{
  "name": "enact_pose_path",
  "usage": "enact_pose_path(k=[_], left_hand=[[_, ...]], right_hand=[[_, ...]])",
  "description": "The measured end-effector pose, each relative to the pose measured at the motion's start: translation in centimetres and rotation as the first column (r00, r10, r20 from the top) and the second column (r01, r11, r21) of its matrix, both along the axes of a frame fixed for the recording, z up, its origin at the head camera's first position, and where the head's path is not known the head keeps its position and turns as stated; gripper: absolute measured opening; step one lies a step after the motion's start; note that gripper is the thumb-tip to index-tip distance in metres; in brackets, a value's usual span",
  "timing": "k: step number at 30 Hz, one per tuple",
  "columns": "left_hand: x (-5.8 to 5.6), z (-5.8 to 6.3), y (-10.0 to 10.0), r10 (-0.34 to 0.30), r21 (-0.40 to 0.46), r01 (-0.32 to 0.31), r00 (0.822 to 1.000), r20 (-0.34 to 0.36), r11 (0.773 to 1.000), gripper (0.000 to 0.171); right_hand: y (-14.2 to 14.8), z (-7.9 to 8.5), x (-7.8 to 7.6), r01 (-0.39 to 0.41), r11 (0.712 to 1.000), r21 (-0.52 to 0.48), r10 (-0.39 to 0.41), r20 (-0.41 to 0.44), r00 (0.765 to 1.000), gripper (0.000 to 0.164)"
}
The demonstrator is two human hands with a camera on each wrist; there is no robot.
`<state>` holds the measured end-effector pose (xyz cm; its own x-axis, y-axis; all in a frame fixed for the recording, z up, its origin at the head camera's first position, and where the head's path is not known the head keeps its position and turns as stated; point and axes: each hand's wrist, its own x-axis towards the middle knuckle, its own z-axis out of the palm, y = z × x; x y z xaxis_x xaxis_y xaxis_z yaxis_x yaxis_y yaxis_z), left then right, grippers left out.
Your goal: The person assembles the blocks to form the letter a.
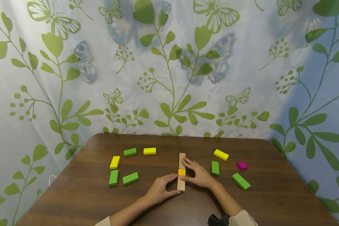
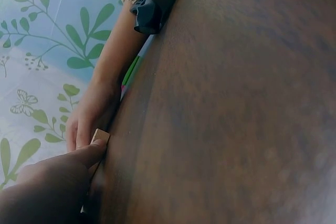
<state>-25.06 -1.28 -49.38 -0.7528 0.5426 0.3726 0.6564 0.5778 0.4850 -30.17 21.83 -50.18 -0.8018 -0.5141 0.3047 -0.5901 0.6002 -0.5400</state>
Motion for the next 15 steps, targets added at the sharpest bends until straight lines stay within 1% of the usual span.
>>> enact_pose_path(k=[3, 6, 9, 10, 12, 15], left_hand=[[0.0, 0.0, 0.0, 0.001, -0.007, -0.001, 1.0, 0.001, 1.0, 0.061], [-0.1, 0.1, 0.0, -0.017, 0.003, 0.017, 1.0, -0.001, 1.0, 0.063], [-0.6, 0.5, -0.5, -0.038, 0.036, 0.039, 0.999, -0.028, 0.999, 0.063], [-0.9, 0.7, -0.8, -0.035, 0.053, 0.037, 0.999, -0.038, 0.998, 0.062], [-2.0, 1.3, -1.5, -0.003, 0.091, 0.009, 0.998, -0.058, 0.996, 0.06], [-4.2, 2.4, -3.2, 0.09, 0.15, -0.078, 0.993, -0.077, 0.986, 0.056]], right_hand=[[0.1, -0.1, -0.1, -0.012, 1.0, 0.0, 0.012, -0.008, 1.0, 0.073], [0.2, -0.1, -0.1, -0.019, 1.0, -0.003, 0.019, -0.02, 1.0, 0.072], [0.2, -0.1, 0.0, -0.015, 1.0, -0.003, 0.015, -0.012, 1.0, 0.072], [0.1, -0.1, 0.0, -0.014, 1.0, -0.001, 0.014, -0.009, 1.0, 0.072], [0.1, 0.0, 0.1, -0.008, 1.0, 0.002, 0.008, 0.002, 1.0, 0.072], [0.0, 0.0, 0.1, -0.008, 1.0, 0.0, 0.008, 0.005, 1.0, 0.072]])
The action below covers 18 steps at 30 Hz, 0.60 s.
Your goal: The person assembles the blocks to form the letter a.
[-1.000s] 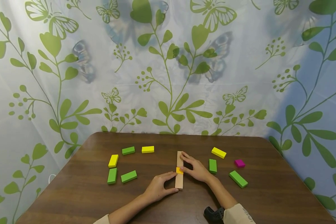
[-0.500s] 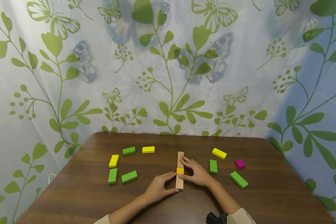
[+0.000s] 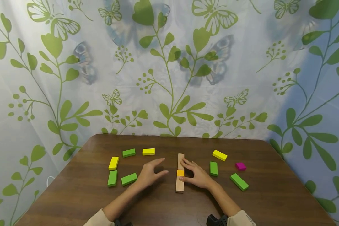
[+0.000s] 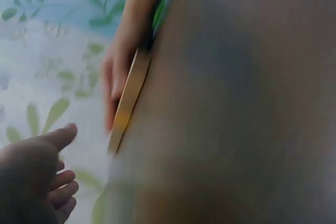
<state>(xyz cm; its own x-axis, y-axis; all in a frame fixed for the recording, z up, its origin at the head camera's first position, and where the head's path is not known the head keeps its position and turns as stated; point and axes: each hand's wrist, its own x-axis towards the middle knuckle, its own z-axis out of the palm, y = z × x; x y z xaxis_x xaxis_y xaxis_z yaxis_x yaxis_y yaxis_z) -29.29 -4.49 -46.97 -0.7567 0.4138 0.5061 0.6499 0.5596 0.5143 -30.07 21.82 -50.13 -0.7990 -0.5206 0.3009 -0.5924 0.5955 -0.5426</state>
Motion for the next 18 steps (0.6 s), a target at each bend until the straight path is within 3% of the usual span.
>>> enact_pose_path(k=[5, 9, 13, 18], left_hand=[[-4.6, 0.7, -3.5, 0.162, 0.013, -0.162, 0.987, 0.001, 0.987, 0.053], [-7.1, 0.0, -5.7, 0.233, -0.068, -0.227, 0.968, 0.09, 0.971, 0.051], [-8.3, -0.7, -6.8, 0.249, -0.139, -0.23, 0.958, 0.144, 0.963, 0.047], [-8.8, -1.0, -6.7, 0.23, -0.123, -0.217, 0.967, 0.108, 0.968, 0.037]], right_hand=[[-0.1, -0.1, 0.0, -0.019, 1.0, -0.007, 0.019, -0.035, 0.999, 0.072], [0.0, -0.4, 0.0, -0.029, 0.999, -0.013, 0.029, -0.049, 0.998, 0.072], [-0.1, -0.3, 0.1, -0.03, 0.999, -0.011, 0.03, -0.031, 0.999, 0.073], [-0.1, 0.1, 0.0, -0.022, 1.0, -0.016, 0.021, -0.024, 0.999, 0.073]])
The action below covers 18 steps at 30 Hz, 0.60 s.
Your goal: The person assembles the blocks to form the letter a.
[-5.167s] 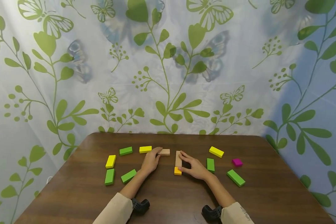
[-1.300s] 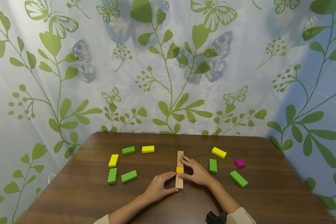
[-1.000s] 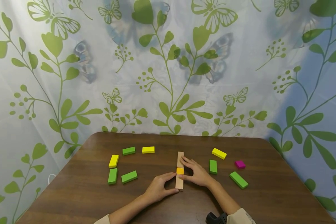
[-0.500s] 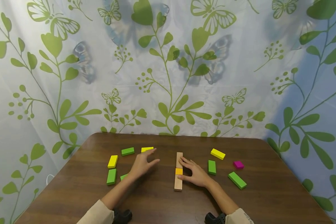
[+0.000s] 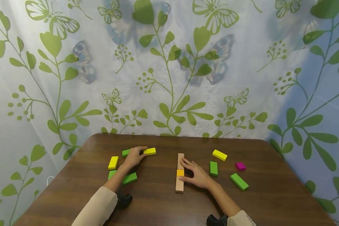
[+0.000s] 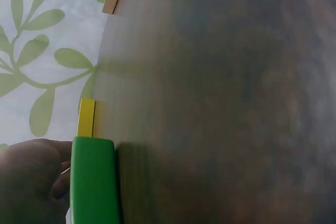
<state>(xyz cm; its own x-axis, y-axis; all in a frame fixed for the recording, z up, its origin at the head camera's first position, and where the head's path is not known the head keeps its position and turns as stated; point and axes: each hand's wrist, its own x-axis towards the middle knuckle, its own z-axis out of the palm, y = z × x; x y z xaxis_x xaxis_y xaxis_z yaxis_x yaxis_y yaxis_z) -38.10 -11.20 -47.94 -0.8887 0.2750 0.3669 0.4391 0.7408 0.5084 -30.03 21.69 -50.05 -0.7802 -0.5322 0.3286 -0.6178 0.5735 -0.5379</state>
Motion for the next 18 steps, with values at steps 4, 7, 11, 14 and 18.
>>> enact_pose_path(k=[4, 7, 11, 14, 18], left_hand=[[0.0, 0.5, 0.6, -0.025, 0.011, 0.025, 1.0, -0.006, 1.0, 0.034], [0.0, 0.9, 1.3, -0.05, 0.032, 0.05, 0.999, 0.007, 0.998, 0.034], [-0.2, 1.4, 2.6, -0.085, 0.047, 0.084, 0.996, 0.034, 0.995, 0.035], [-0.5, 1.6, 3.7, -0.13, 0.043, 0.128, 0.99, 0.044, 0.991, 0.035], [-0.7, 1.5, 5.0, -0.195, 0.03, 0.193, 0.979, 0.053, 0.981, 0.034]], right_hand=[[0.0, 0.0, -0.1, 0.002, 1.0, 0.013, -0.002, -0.009, 1.0, 0.073], [0.1, 0.0, -0.1, 0.004, 1.0, 0.021, -0.004, -0.007, 1.0, 0.073], [0.2, -0.1, -0.1, -0.001, 1.0, 0.018, 0.001, -0.012, 1.0, 0.074], [0.2, -0.1, -0.1, -0.004, 1.0, 0.011, 0.004, -0.024, 1.0, 0.073], [0.1, -0.2, -0.2, 0.003, 1.0, 0.011, -0.003, -0.015, 1.0, 0.073]])
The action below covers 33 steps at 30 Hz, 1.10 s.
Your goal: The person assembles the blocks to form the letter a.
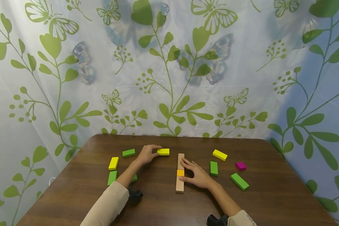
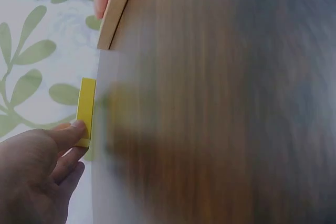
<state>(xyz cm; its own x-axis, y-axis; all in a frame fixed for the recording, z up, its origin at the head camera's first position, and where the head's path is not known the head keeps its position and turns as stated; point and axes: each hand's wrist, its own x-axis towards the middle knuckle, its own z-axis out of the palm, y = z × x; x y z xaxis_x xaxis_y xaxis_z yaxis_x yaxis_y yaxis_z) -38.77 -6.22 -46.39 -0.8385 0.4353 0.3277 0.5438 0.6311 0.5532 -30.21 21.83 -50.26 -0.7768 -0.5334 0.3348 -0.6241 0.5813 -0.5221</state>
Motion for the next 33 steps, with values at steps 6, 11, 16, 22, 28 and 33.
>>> enact_pose_path(k=[6, 11, 16, 22, 28, 33], left_hand=[[0.0, -0.5, 1.5, -0.026, -0.015, 0.026, 0.999, 0.022, 1.0, 0.032], [-0.1, -0.9, 2.4, -0.022, -0.023, 0.023, 1.0, 0.015, 0.999, 0.032], [-0.3, -1.3, 3.2, -0.016, -0.037, 0.017, 1.0, 0.016, 0.999, 0.033], [-0.2, -1.3, 3.7, 0.002, -0.034, -0.001, 1.0, 0.03, 0.999, 0.034], [-0.2, -1.1, 3.8, -0.012, -0.04, 0.014, 1.0, 0.029, 0.999, 0.036], [-0.1, -0.4, 3.0, -0.036, -0.004, 0.036, 0.999, 0.016, 0.999, 0.043]], right_hand=[[0.0, 0.2, 0.0, 0.012, 1.0, 0.007, -0.012, 0.047, 0.999, 0.073], [-0.1, 0.4, 0.1, 0.014, 1.0, 0.014, -0.015, 0.068, 0.998, 0.074], [-0.1, 0.4, 0.0, -0.001, 1.0, 0.011, 0.0, 0.068, 0.998, 0.074], [-0.1, 0.4, 0.0, -0.007, 1.0, 0.015, 0.006, 0.059, 0.998, 0.073], [-0.1, 0.7, 0.2, -0.011, 1.0, 0.007, 0.011, 0.058, 0.998, 0.072], [-0.1, 0.8, 0.3, -0.019, 1.0, -0.002, 0.019, 0.051, 0.999, 0.072]])
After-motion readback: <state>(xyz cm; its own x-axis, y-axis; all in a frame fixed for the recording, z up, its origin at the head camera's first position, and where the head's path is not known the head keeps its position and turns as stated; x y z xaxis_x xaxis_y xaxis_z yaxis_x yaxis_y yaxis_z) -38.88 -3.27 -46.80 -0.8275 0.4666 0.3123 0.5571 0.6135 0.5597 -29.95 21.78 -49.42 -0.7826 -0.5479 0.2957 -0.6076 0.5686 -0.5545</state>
